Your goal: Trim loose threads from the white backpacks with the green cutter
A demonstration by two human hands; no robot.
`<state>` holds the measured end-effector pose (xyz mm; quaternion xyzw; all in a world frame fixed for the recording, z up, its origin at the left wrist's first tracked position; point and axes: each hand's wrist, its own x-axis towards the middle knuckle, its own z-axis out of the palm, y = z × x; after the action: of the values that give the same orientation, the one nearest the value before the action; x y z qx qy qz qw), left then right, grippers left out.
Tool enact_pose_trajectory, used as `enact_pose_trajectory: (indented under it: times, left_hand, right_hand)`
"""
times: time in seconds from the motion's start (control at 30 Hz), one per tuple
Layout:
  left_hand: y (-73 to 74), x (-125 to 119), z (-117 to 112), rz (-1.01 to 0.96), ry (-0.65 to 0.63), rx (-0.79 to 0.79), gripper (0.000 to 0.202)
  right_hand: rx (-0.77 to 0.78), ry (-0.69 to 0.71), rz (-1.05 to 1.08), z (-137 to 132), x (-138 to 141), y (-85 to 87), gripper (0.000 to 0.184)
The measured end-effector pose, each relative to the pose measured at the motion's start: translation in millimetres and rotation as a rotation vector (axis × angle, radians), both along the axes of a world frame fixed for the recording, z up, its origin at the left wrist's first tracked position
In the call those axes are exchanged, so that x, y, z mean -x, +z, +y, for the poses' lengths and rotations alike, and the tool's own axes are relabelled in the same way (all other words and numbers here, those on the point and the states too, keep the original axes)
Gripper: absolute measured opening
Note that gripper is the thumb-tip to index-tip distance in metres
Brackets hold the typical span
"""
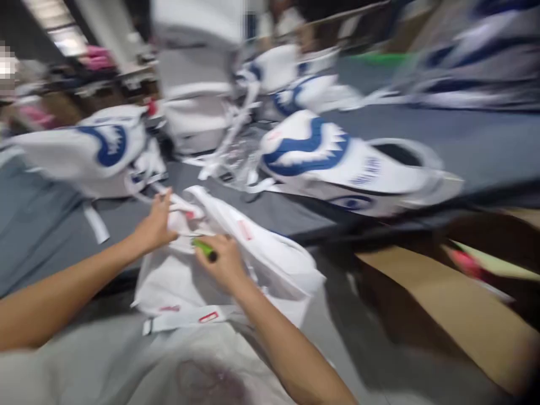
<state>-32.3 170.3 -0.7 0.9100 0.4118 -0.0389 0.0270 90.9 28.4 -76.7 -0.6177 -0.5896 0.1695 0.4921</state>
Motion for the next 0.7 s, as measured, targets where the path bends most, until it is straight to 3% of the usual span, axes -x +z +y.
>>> enact_pose_trajectory:
  times: [0.07, 0.13, 0.37, 0.53, 0.7]
  left_hand:
    - [0.6, 34, -4, 0.086, 0.198, 0.072, 0.109]
    - [-1.0, 39, -1, 0.154, 0.242, 0.118, 0.106]
    - [-0.1, 20, 18, 0.224, 0.186, 0.264, 0.102]
    - [-1.2, 21, 31, 0.26, 0.179, 0.359, 0.105]
    - [-6.9, 21, 36, 0.237, 0.162, 0.389, 0.101]
  right_hand:
    - [-0.034, 0.049, 0.004, 14, -6, -8.4, 0.017]
    - [-0.039, 0.079, -0.006, 23, -7, -12.3, 0.018]
    - [0.081, 0.094, -0.011, 24, -4, -7.7, 0.03]
    - [0.112, 0.07, -0.075, 39, 4, -3.7, 0.026]
    - [0.09, 0.206, -0.1, 55, 10, -5.3, 0.026]
